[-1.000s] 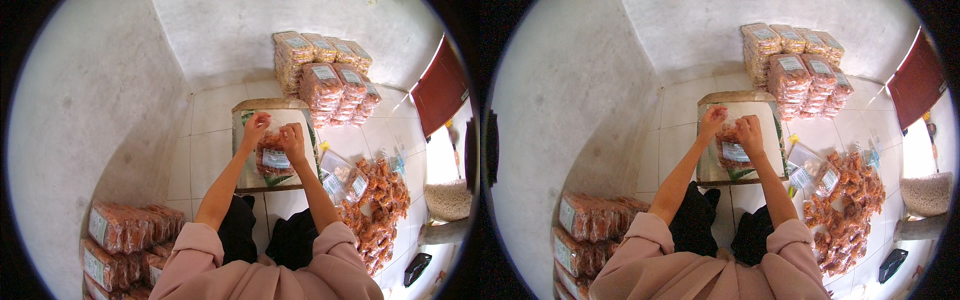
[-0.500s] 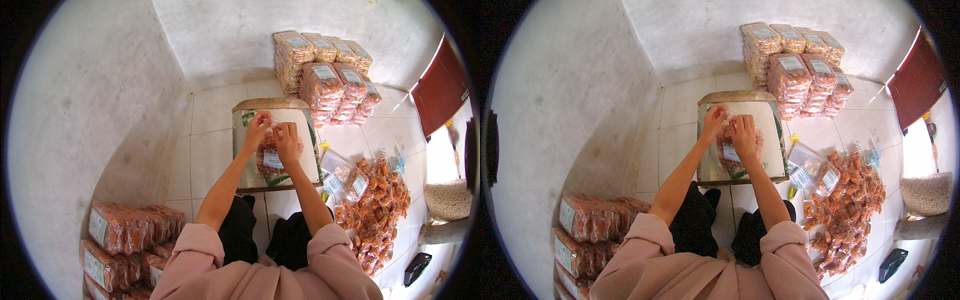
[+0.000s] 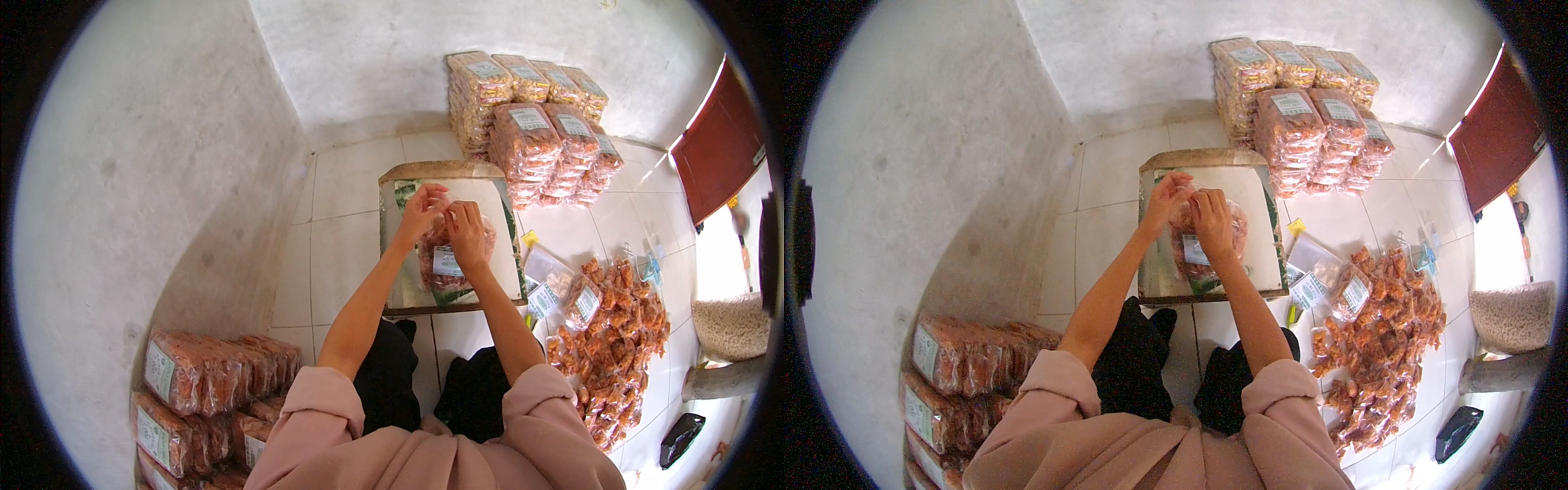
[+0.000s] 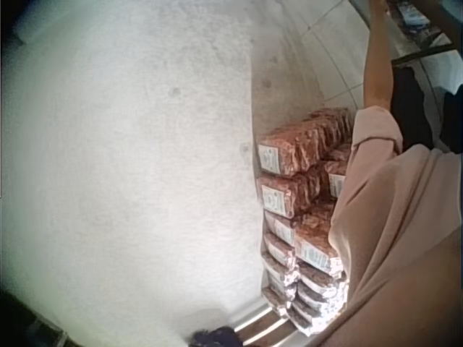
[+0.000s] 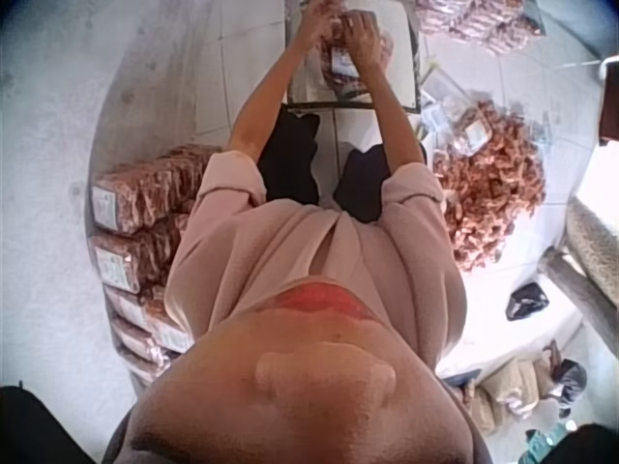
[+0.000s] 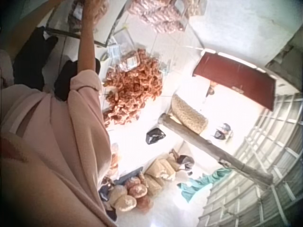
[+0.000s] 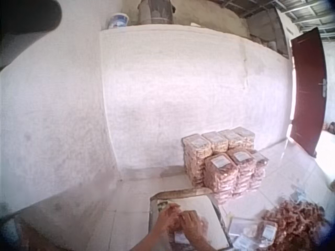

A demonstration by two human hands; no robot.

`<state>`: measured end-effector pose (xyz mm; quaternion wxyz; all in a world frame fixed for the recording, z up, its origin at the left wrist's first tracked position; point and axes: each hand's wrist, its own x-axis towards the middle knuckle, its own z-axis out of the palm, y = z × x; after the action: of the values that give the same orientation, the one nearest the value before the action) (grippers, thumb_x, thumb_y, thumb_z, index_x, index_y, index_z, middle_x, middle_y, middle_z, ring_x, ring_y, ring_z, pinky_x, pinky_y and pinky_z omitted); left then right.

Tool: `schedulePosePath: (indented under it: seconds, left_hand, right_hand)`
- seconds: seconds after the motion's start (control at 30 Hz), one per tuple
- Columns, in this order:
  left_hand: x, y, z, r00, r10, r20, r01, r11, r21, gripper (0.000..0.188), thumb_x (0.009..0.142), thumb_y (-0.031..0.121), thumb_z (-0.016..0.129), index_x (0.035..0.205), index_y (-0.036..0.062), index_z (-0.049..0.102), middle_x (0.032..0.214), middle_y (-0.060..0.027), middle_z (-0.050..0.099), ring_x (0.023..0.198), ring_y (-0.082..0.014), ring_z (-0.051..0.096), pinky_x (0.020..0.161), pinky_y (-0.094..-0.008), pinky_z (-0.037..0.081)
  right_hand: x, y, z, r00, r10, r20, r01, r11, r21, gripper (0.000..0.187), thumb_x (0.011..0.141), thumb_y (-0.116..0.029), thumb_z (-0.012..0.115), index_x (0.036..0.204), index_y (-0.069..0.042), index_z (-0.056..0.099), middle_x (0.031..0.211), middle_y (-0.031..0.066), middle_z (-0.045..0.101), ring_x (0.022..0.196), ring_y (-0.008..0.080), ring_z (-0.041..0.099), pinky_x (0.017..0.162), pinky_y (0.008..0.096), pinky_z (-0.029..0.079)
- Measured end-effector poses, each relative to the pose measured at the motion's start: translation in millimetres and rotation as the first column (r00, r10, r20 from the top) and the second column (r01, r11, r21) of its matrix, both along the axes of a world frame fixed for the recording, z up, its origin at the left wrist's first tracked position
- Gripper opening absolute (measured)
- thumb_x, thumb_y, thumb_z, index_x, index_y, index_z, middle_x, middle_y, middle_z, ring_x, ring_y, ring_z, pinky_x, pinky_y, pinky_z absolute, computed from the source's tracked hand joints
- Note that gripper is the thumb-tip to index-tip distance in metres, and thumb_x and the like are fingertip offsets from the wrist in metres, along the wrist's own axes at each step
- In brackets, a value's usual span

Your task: The person is placing small orange bags of food products into a larger clear plastic bag by hand, reaching for more bags from a pile on the floor, and then folding the top of the larger bag.

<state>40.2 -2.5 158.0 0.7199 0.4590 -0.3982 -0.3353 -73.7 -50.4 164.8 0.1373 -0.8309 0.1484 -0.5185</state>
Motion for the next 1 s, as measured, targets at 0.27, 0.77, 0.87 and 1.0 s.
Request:
schedulePosePath:
  seconds: [0.27,0.77,0.87,1.0]
  left_hand:
    - [5.8,-0.6,-5.3,0.99,0.073,0.117,-0.08,0.995,0.052,0.027,0.083,0.009,0.061,0.108,0.0071,0.052,0.087,0.0006,0.054,0.079,-0.0074,0.052,0.074,-0.0223,0.044]
    - [0.8,-7.9,-2.5,0.999,0.024,0.038,-0.018,0.991,-0.135,0.031,0.08,0.0,0.062,0.087,0.0089,0.033,0.09,-0.0068,0.056,0.083,-0.0101,0.054,0.075,-0.0227,0.044]
    - [3.5,-5.8,-5.0,0.997,0.051,0.059,-0.043,0.992,-0.118,0.032,0.08,0.0,0.062,0.085,0.0091,0.032,0.09,-0.0072,0.056,0.084,-0.0097,0.053,0.075,-0.023,0.044]
    - [5.7,-2.6,-5.0,0.999,0.014,0.049,-0.007,0.99,-0.14,0.032,0.078,0.002,0.064,0.091,0.0084,0.036,0.091,-0.0078,0.056,0.085,-0.0105,0.053,0.076,-0.0233,0.044]
  right_hand:
    - [-6.7,6.4,-4.4,0.997,0.075,-0.032,-0.075,0.997,0.005,0.018,0.073,-0.001,0.06,0.091,-0.002,0.057,0.091,0.0117,0.057,0.089,0.0289,0.054,0.075,0.0361,0.046]
    - [-42.9,-51.6,-7.5,0.944,0.298,-0.141,-0.152,0.773,0.616,0.026,0.075,-0.014,0.068,0.098,-0.003,0.062,0.095,0.0093,0.06,0.087,0.0206,0.057,0.077,0.0293,0.045]
    - [-37.8,-45.9,-6.5,0.948,0.265,-0.174,-0.125,0.817,0.563,0.023,0.073,-0.012,0.069,0.093,-0.002,0.063,0.088,0.01,0.059,0.08,0.0207,0.058,0.07,0.0298,0.046]
    - [-31.2,-41.9,0.0,0.955,0.222,-0.196,-0.088,0.844,0.529,0.016,0.071,-0.01,0.069,0.083,0.0,0.065,0.082,0.0117,0.061,0.074,0.0241,0.06,0.065,0.0316,0.046]
